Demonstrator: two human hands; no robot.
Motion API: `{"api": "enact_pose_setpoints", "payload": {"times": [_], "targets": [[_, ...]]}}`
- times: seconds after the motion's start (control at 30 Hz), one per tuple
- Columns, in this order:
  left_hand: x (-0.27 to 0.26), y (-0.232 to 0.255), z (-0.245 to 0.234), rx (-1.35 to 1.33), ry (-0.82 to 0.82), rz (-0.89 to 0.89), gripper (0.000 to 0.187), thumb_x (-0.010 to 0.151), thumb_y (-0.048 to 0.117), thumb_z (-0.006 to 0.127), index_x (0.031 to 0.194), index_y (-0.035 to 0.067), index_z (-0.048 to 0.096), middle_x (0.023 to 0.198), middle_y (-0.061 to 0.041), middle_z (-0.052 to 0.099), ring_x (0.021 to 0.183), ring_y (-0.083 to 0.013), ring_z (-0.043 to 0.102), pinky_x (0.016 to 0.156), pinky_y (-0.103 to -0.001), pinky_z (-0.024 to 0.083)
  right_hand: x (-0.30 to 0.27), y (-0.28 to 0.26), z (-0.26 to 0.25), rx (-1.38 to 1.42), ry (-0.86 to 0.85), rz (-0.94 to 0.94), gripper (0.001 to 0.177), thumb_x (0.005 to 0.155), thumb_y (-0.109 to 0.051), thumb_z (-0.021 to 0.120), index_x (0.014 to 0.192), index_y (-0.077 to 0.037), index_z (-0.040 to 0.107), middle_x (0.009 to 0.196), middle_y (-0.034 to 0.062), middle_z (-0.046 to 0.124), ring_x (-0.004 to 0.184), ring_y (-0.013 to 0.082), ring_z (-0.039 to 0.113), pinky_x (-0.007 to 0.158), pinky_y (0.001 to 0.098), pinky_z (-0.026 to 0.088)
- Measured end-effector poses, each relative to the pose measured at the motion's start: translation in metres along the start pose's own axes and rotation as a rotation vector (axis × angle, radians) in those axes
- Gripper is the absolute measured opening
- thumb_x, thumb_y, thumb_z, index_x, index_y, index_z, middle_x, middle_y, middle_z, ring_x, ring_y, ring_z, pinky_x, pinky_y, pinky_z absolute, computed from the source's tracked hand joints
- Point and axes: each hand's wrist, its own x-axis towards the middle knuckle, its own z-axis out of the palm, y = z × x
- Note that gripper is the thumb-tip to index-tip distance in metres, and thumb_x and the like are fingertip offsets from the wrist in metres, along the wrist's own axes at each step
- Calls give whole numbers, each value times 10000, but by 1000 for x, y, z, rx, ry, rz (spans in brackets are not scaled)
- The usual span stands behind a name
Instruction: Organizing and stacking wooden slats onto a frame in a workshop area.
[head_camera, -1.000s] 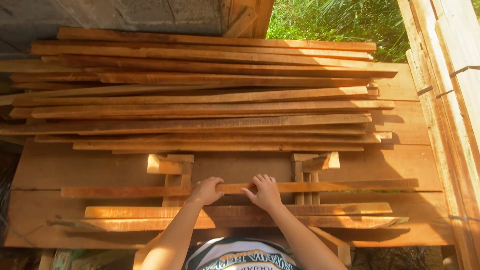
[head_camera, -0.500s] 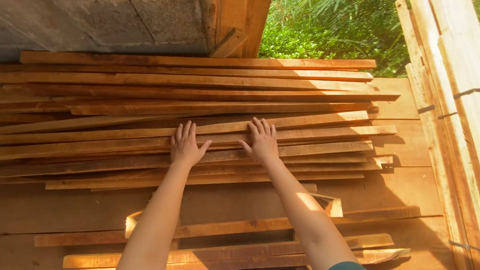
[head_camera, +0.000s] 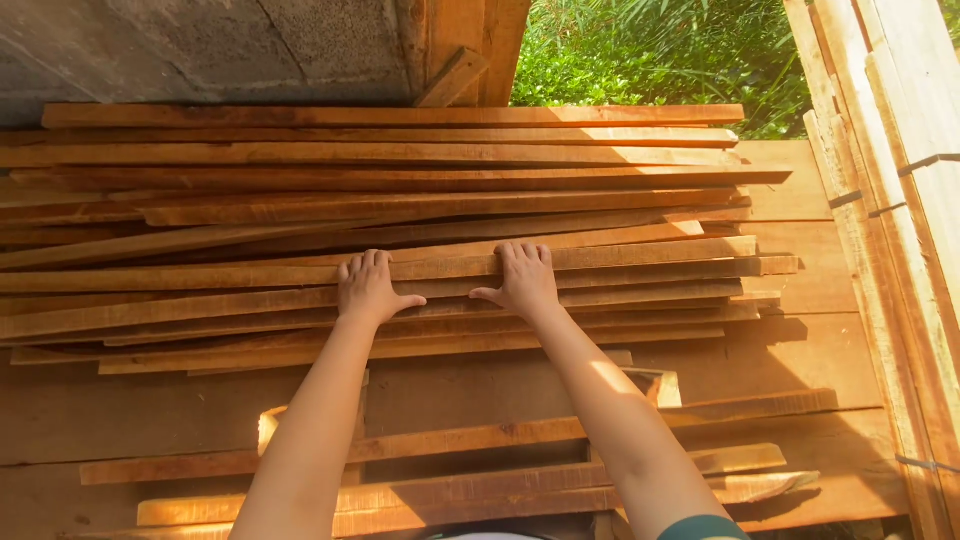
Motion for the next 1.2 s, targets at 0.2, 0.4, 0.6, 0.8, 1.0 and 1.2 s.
{"api": "enact_pose_setpoints", "payload": {"times": [0.2,0.4,0.6,0.8,1.0,1.2], "targets": [[-22,-18,31,84,65,42,678,853,547,746,1377,228,458,1431,4,511,1383,-216,413,1148,-479,254,-35,9,-3,-86,68,-121,563,785,-668,681,1159,-250,642,1110,-19,667,1100,197,632,921,386,464],[-80,-26,-18,140,113,166,564,925,466,680,1424,248,535,1415,20,593,1357,-195,524,1209,-519,224,-109,31,-74,-53,176,-107,528,790,-666,661,1098,-242,727,1017,-16,717,987,208,714,808,352,556],[-170,-2,-104,35,148,218,518,826,594,717,1164,201,706,1176,-18,764,1164,-278,686,1077,-438,452,-160,43,-153,-71,-137,112,701,849,-820,458,1275,-305,670,1224,-10,718,1195,225,670,1022,383,496],[-257,42,-125,-30,-81,109,587,737,766,694,947,220,739,934,-42,763,1038,-300,723,920,-400,531,-220,-20,-202,65,-120,1,625,841,-765,585,1198,-271,725,1191,-24,753,1193,233,668,1132,451,345],[-321,69,-99,-180,-320,51,523,759,712,719,945,226,765,882,-43,748,997,-271,721,852,-361,524,-274,-81,-194,195,-259,-54,627,879,-694,605,1304,-237,671,1263,-6,726,1254,237,620,1175,499,270],[-298,56,5,-187,-382,97,527,754,726,722,933,232,758,920,-55,751,1010,-265,720,820,-359,535,-295,-67,-79,259,-356,-21,548,840,-637,684,1193,-221,730,1132,17,767,1113,250,698,952,437,459]]}}
